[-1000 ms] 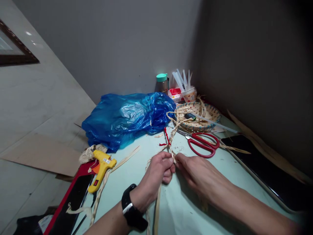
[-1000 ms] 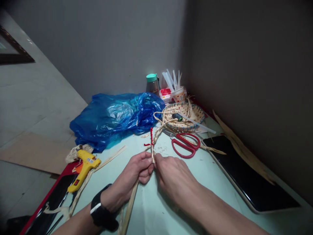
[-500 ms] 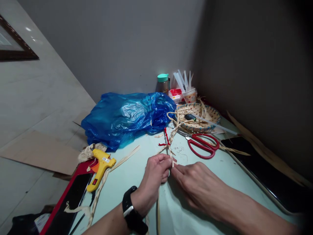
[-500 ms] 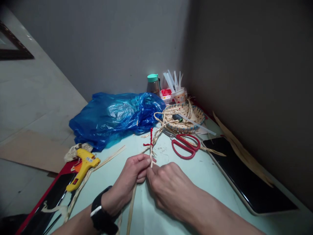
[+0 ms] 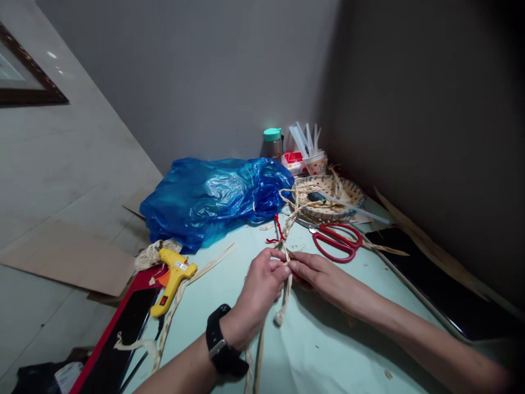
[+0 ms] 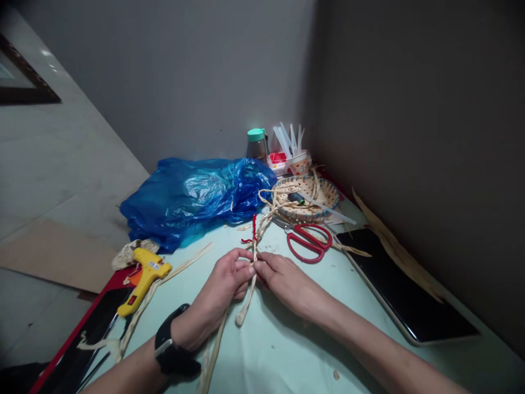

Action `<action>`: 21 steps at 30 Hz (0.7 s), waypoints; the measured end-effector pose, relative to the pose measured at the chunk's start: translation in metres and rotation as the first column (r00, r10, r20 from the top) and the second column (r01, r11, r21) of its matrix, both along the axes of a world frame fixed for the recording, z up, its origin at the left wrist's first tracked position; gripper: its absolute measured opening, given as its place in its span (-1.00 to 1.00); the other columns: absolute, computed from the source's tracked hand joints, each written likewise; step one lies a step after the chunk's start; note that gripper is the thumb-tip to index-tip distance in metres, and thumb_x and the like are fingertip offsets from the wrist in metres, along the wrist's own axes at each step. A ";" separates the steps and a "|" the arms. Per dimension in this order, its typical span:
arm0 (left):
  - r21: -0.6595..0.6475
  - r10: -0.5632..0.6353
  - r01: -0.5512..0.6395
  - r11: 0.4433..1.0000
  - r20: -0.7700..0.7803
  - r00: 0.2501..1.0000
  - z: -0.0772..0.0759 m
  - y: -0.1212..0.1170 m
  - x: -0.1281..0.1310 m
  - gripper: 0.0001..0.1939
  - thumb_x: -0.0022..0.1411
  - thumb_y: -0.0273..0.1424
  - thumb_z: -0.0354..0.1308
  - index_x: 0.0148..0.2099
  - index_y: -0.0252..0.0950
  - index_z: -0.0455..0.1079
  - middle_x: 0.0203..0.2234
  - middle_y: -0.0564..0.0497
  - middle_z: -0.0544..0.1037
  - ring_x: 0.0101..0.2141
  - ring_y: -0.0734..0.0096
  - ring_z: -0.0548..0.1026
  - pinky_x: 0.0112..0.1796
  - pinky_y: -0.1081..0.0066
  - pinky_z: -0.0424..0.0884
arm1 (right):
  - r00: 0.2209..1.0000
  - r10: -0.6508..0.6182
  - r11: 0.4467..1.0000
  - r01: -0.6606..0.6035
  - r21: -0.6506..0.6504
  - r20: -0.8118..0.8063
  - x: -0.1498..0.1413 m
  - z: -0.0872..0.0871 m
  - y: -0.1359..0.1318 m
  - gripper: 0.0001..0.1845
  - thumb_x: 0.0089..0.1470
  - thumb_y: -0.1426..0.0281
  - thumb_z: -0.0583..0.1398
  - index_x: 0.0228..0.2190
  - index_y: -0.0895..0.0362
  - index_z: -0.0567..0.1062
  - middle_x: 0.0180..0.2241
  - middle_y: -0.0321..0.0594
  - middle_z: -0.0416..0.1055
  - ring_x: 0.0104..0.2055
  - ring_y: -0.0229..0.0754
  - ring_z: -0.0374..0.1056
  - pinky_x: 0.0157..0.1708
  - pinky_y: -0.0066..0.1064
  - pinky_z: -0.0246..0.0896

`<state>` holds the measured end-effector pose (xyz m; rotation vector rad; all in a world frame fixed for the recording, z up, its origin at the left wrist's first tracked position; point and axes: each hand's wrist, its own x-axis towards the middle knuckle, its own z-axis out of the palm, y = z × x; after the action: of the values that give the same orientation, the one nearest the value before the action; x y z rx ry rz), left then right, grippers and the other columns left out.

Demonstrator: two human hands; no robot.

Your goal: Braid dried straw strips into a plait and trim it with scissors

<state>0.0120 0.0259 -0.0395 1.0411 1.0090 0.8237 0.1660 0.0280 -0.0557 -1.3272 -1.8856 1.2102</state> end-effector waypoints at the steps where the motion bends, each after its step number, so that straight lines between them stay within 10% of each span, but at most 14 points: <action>1: 0.020 -0.008 0.008 1.000 -0.021 1.000 -0.001 0.000 -0.001 -0.76 0.10 -0.37 0.20 -0.21 -0.26 0.22 -0.65 0.23 0.31 -0.70 0.67 0.03 -0.63 0.56 -0.09 | 1.000 0.007 1.000 -0.007 0.006 -0.001 0.000 -0.001 0.001 -0.60 0.25 0.21 -0.06 -0.51 0.13 0.33 -0.54 -0.31 0.29 -0.51 -0.27 0.16 -0.49 -0.44 0.00; 14: 0.353 0.047 0.266 0.897 -0.674 0.737 0.030 -0.017 -0.012 -0.75 0.30 -0.38 -0.04 -0.44 -0.25 0.31 -0.59 0.03 0.52 -0.52 0.39 0.38 -0.43 0.44 0.18 | 0.993 0.029 1.000 -0.029 0.001 -0.116 0.005 0.010 0.000 -0.59 0.19 0.27 0.02 -0.60 0.17 0.43 -0.62 -0.26 0.36 -0.54 -0.24 0.23 -0.43 -0.41 0.04; 21: 0.509 0.182 0.481 0.714 -0.798 0.575 0.018 -0.047 0.004 -0.79 0.34 -0.43 -0.09 -0.22 -0.24 0.39 -0.39 -0.11 0.55 -0.45 0.26 0.43 -0.38 0.32 0.12 | 0.943 -0.004 0.991 -0.041 -0.130 -0.333 -0.002 0.006 -0.003 -0.61 0.15 0.19 0.05 -0.57 0.18 0.38 -0.66 -0.37 0.20 -0.60 -0.33 0.08 -0.57 -0.47 -0.05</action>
<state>0.0155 -0.0210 -0.0213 2.3046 1.3627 0.5265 0.1643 0.0246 -0.0501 -1.0898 -1.6019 1.4911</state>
